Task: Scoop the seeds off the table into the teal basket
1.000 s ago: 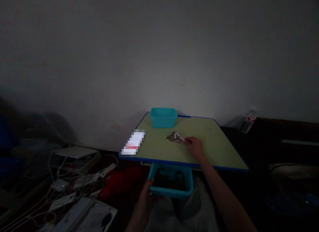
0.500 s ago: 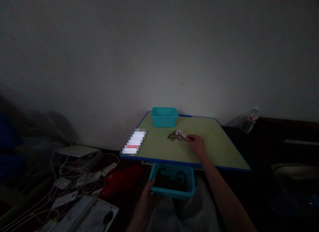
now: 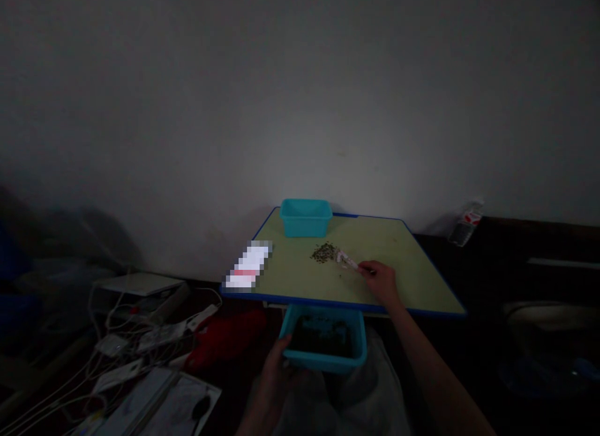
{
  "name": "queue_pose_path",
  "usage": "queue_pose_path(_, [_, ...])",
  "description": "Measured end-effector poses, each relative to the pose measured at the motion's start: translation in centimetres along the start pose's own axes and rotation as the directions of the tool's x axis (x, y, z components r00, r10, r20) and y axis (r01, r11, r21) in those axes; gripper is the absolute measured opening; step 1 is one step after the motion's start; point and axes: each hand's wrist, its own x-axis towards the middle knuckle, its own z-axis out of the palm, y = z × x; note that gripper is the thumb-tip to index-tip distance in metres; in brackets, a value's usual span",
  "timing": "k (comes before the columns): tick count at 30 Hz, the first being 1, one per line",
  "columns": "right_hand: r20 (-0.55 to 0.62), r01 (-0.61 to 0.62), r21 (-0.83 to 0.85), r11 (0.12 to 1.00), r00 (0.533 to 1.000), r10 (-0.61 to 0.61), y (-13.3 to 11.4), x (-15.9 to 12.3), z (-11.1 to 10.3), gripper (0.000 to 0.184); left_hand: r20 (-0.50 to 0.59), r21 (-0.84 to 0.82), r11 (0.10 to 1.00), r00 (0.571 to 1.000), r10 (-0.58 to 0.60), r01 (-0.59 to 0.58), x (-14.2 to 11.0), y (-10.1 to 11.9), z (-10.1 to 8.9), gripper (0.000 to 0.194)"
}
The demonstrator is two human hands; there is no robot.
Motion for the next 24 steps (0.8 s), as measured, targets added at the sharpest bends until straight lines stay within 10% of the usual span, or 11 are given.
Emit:
queue_pose_path(12, [-0.039, -0.072, 0.025, 0.997, 0.997, 0.073, -0.1, -0.2, -0.8, 0.019, -0.006, 0.079, 0.997, 1.0, -0.008, 0.009, -1.0, 0.5, 0.5, 0.057])
queue_pose_path(24, [-0.052, -0.078, 0.002, 0.997, 0.996, 0.078, 0.4, -6.1, -4.5, 0.023, 0.064, 0.054, 0.999, 0.998, -0.01, 0.007, -2.4, 0.3, 1.2, 0.055])
